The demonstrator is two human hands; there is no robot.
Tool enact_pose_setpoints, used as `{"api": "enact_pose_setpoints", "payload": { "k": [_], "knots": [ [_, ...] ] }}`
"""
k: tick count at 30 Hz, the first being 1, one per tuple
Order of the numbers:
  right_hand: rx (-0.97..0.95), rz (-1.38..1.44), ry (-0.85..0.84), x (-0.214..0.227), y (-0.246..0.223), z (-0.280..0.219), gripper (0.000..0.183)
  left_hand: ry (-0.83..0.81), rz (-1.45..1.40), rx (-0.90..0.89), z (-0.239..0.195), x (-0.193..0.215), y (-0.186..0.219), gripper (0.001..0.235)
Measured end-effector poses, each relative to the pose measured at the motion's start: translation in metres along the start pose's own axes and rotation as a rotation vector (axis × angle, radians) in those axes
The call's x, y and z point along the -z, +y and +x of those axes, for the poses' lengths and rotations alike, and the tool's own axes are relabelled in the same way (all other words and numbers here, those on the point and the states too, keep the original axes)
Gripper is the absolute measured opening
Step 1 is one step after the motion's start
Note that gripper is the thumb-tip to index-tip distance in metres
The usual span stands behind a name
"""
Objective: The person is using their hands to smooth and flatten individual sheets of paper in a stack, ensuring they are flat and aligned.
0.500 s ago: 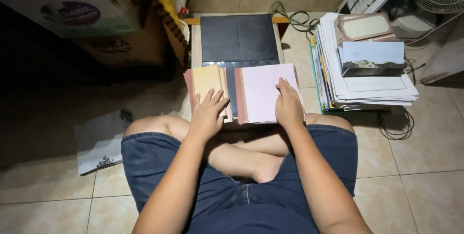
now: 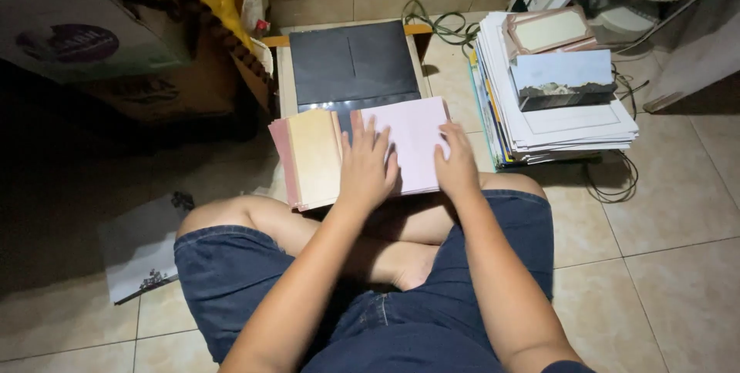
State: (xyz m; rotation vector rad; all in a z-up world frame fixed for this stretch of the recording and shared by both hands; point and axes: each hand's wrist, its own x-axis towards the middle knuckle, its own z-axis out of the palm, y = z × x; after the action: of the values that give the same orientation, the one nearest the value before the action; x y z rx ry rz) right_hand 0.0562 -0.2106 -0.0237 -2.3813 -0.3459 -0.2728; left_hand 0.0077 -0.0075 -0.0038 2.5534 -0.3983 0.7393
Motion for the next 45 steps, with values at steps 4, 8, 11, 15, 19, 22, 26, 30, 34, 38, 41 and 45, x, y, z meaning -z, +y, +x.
{"api": "enact_pose_setpoints", "payload": {
  "k": [4, 8, 11, 15, 19, 22, 26, 30, 34, 38, 41, 45],
  "knots": [
    [-0.338, -0.025, -0.090, 0.013, 0.024, 0.001, 0.050, -0.221, 0.029, 0.386, 0.011, -0.036, 0.005, 0.065],
    [-0.528, 0.130, -0.263, 0.020, 0.014, -0.004, 0.064, -0.399, 0.026, 0.379, 0.011, -0.025, 0.021, 0.073],
    [-0.484, 0.098, -0.267, 0.041, -0.018, 0.001, 0.066, -0.365, 0.072, 0.354, 0.013, -0.027, 0.024, 0.070],
    [-0.468, 0.060, -0.249, 0.047, -0.032, -0.001, 0.064, -0.310, 0.056, 0.062, 0.020, -0.030, 0.012, 0.048],
    [-0.427, 0.016, -0.209, 0.065, -0.048, -0.002, 0.062, -0.387, -0.126, -0.019, 0.023, -0.035, 0.006, 0.049],
    [-0.316, 0.112, -0.141, 0.074, -0.061, -0.008, 0.055, -0.347, -0.227, 0.044, 0.021, -0.039, -0.002, 0.050],
    [0.078, 0.342, -0.016, 0.057, -0.058, -0.027, 0.043, -0.356, -0.457, 0.172, 0.022, -0.036, -0.011, 0.048],
    [0.212, 0.468, -0.058, 0.043, -0.060, -0.031, 0.039, -0.358, -0.516, 0.214, 0.026, -0.026, -0.009, 0.056],
    [0.236, 0.507, -0.106, 0.036, -0.046, -0.031, 0.040, -0.368, -0.550, 0.205, 0.027, -0.023, -0.009, 0.062],
    [0.222, 0.521, -0.042, 0.038, -0.049, -0.029, 0.041, -0.349, -0.555, 0.224, 0.028, -0.018, -0.005, 0.068],
    [0.290, 0.237, 0.234, 0.050, -0.064, -0.033, 0.044, -0.324, -0.548, 0.210, 0.025, -0.023, -0.008, 0.065],
    [0.403, 0.062, 0.317, 0.043, -0.062, -0.029, 0.042, -0.263, -0.629, 0.237, 0.022, -0.019, -0.008, 0.050]
  ]
}}
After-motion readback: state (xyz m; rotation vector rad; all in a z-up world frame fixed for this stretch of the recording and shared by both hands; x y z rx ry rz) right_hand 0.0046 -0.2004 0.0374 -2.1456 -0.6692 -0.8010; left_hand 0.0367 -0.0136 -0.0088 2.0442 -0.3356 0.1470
